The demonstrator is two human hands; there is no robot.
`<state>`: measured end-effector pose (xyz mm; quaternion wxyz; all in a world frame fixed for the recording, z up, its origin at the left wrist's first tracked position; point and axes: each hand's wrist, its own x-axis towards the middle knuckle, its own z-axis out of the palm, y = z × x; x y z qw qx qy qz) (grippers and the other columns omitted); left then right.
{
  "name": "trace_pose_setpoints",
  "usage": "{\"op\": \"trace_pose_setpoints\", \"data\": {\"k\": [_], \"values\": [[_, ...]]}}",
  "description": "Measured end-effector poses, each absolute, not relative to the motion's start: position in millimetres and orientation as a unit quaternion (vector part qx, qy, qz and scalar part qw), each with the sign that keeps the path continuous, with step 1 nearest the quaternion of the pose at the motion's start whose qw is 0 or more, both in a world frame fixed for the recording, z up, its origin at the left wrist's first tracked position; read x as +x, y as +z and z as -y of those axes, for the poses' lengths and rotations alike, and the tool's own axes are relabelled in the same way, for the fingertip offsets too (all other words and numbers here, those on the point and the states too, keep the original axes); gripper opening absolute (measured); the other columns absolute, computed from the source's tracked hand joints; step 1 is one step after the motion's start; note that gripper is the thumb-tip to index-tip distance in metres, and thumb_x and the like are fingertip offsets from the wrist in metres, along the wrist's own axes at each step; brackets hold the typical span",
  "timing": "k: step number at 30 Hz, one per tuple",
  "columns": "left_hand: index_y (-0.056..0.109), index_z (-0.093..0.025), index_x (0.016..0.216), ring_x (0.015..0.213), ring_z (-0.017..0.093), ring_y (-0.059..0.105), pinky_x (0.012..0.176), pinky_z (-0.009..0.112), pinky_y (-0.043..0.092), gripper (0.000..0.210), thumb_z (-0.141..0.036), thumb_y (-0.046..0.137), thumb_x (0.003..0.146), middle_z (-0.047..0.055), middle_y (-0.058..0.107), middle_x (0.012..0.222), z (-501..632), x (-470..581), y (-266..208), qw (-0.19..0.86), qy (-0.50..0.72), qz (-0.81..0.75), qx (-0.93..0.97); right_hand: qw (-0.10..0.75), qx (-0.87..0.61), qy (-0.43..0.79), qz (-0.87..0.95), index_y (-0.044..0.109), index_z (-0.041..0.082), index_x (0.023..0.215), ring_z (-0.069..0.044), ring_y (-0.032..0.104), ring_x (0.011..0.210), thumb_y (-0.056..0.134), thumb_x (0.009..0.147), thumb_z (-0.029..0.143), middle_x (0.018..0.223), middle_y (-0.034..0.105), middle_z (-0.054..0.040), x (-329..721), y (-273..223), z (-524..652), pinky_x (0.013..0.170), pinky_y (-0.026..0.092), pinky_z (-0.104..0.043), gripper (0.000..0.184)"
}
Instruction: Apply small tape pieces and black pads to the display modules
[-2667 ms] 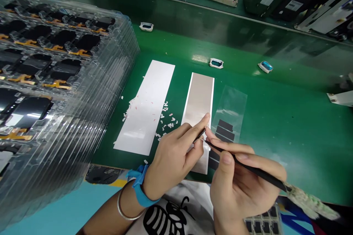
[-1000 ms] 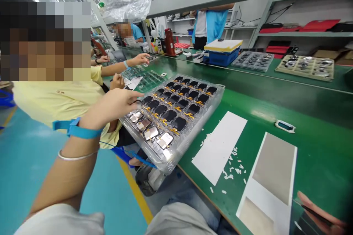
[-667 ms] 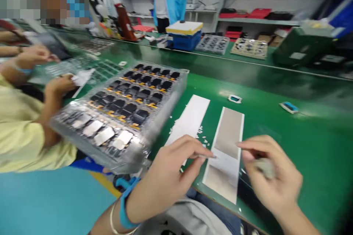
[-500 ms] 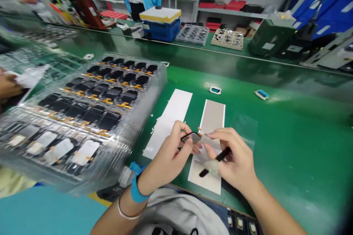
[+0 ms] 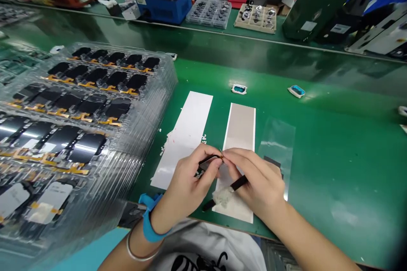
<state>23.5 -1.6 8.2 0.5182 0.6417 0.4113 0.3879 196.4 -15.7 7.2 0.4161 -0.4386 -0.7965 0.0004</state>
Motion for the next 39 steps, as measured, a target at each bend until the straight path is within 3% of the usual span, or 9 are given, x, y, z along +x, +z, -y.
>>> {"op": "trace_pose_setpoints", "data": {"k": [5,9,11,15,19,22,29,34,39], "values": [[0.059,-0.020,0.100,0.069,0.013,0.059,0.064,0.023,0.045,0.009,-0.026,0.052,0.101,0.000,0.063,0.079,2,24,8,0.489,0.375,-0.423,0.664,0.363,-0.466,-0.016,0.807,0.061,0.017,0.106,-0.015,0.067,0.076,0.053,0.094,0.007,0.095,0.070,-0.0075,195,8,15,0.061,0.050,-0.026,0.017],[0.057,-0.021,0.098,0.070,0.012,0.059,0.063,0.022,0.043,0.010,-0.027,0.051,0.102,0.000,0.062,0.079,4,25,7,0.510,0.434,-0.412,0.618,0.409,-0.521,0.205,0.721,0.060,0.020,0.086,-0.010,0.056,0.054,0.055,0.093,0.016,0.075,0.065,0.0001,197,22,0,0.047,0.041,-0.023,0.010],[0.054,-0.022,0.100,0.068,0.011,0.058,0.060,0.021,0.043,0.010,-0.029,0.048,0.104,-0.002,0.058,0.076,5,24,7,0.542,0.468,-0.401,0.572,0.398,-0.524,0.300,0.691,0.062,0.020,0.080,-0.010,0.056,0.054,0.060,0.090,0.020,0.070,0.064,0.0018,197,25,-11,0.049,0.042,-0.022,0.010],[0.049,-0.023,0.102,0.060,0.009,0.052,0.053,0.019,0.039,0.010,-0.033,0.049,0.103,-0.003,0.057,0.071,5,22,8,0.580,0.506,-0.378,0.514,0.380,-0.508,0.363,0.682,0.067,0.019,0.079,-0.015,0.063,0.071,0.064,0.080,0.016,0.077,0.067,-0.0014,192,17,-32,0.063,0.049,-0.026,0.005],[0.049,-0.022,0.100,0.057,0.009,0.049,0.052,0.019,0.039,0.013,-0.034,0.049,0.103,-0.002,0.059,0.070,4,21,9,0.573,0.513,-0.380,0.514,0.430,-0.472,0.409,0.652,0.068,0.018,0.080,-0.009,0.052,0.053,0.062,0.088,0.026,0.072,0.066,-0.0001,187,18,-32,0.047,0.040,-0.022,0.012],[0.052,-0.021,0.100,0.063,0.011,0.054,0.058,0.021,0.043,0.013,-0.033,0.049,0.103,0.000,0.060,0.076,4,21,8,0.547,0.513,-0.396,0.530,0.482,-0.444,0.338,0.676,0.069,0.019,0.084,-0.005,0.038,0.044,0.067,0.088,0.022,0.078,0.067,0.0006,188,29,-21,0.040,0.031,-0.021,0.005],[0.061,-0.020,0.100,0.066,0.011,0.057,0.059,0.022,0.046,0.012,-0.029,0.054,0.101,0.002,0.063,0.086,1,22,7,0.501,0.507,-0.404,0.574,0.435,-0.395,0.142,0.796,0.069,0.020,0.106,-0.013,0.067,0.078,0.061,0.094,0.012,0.094,0.069,-0.0052,192,32,-9,0.057,0.052,-0.022,0.016],[0.064,-0.018,0.099,0.066,0.012,0.059,0.061,0.022,0.047,0.010,-0.026,0.057,0.099,0.001,0.065,0.081,0,22,7,0.474,0.503,-0.424,0.586,0.397,-0.394,0.096,0.824,0.066,0.020,0.111,-0.013,0.069,0.081,0.057,0.097,0.015,0.099,0.070,-0.0045,195,25,-7,0.062,0.055,-0.022,0.017],[0.064,-0.019,0.097,0.070,0.013,0.059,0.066,0.023,0.048,0.008,-0.025,0.060,0.098,0.002,0.066,0.082,1,23,7,0.485,0.492,-0.421,0.588,0.435,-0.456,0.051,0.774,0.067,0.018,0.092,-0.011,0.064,0.067,0.058,0.091,0.011,0.086,0.070,-0.0030,188,21,-8,0.054,0.047,-0.023,0.011]]}}
